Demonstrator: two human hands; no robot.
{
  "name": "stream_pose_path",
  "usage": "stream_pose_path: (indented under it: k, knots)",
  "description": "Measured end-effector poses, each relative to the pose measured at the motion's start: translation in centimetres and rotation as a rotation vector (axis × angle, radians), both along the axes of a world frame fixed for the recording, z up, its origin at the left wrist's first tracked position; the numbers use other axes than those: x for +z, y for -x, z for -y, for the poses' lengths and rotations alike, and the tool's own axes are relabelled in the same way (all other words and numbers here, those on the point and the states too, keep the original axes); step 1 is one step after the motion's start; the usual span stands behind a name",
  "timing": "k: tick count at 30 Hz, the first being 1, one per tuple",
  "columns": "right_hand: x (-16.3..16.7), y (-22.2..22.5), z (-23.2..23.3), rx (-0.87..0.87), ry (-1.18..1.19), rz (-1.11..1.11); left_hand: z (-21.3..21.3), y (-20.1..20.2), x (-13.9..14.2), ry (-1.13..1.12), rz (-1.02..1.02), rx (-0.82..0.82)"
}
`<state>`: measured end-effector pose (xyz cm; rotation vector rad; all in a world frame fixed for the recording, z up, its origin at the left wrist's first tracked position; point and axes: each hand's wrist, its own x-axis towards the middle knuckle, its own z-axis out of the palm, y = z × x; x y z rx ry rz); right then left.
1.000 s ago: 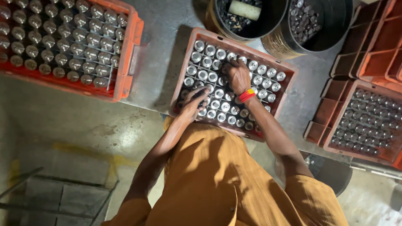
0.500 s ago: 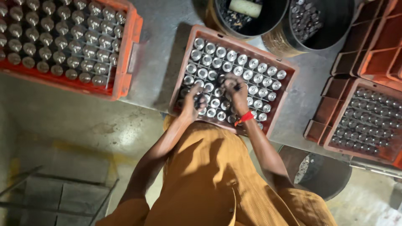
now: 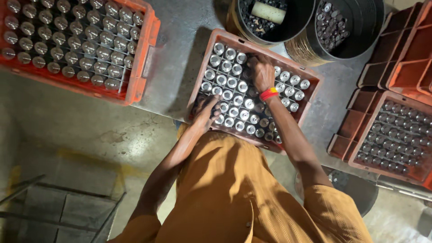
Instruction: The person repeatedly wipes the tops of small cylindrical metal parts arranged in a red crate using a white cylindrical tool. They move the crate on the table, retrieve it from a stack, and continue wiping the parts.
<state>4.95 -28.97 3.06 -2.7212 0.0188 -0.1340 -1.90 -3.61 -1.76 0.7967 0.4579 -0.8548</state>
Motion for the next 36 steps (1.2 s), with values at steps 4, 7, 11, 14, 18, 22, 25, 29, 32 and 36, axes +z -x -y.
stream_pose_path:
  k: [4, 7, 11, 14, 18, 22, 25, 29, 32, 36]
  knots:
    - [1.4, 0.5, 0.7, 0.021, -0.069, 0.15, 0.4, -0.8, 1.6, 0.018, -0.089, -0.004]
    - [2.3, 4.1, -0.2, -0.121, -0.32, 0.276, 0.6, -0.7, 2.8, -0.006, 0.024, -0.064]
    - [0.9, 11.6, -5.0, -0.211, -0.813, -0.22, 2.0, 1.2, 2.9, -0.169, 0.09, -0.217]
    - [-0.3, 15.4, -6.5, -0.242, -0.918, -0.152, 3.2, 2.7, 1.5, -0.28, 0.141, -0.387]
    - [0.0, 18.1, -4.9, -0.528, -0.752, -0.078, 2.5, 2.9, -1.1, -0.08, -0.093, -0.151]
    - [0.4, 18.7, -4.3, -0.08, -0.297, -0.003, 1.2, 2.5, -2.4, -0.035, -0.044, -0.071]
    - [0.0, 18.0, -4.9, 0.023, -0.195, -0.047, 1.2, 2.6, -2.0, -0.096, -0.015, -0.066]
    - [0.1, 16.9, -4.5, 0.114, -0.029, -0.033, 1.8, 2.3, -0.5, -0.112, 0.119, -0.132]
    - [0.5, 17.2, -4.0, -0.071, -0.358, -0.071, 2.1, 2.2, 0.7, -0.092, 0.26, -0.275]
    - [-0.3, 18.0, -5.0, -0.214, -1.153, -0.193, 3.0, 3.1, 1.9, -0.087, 0.386, -0.4]
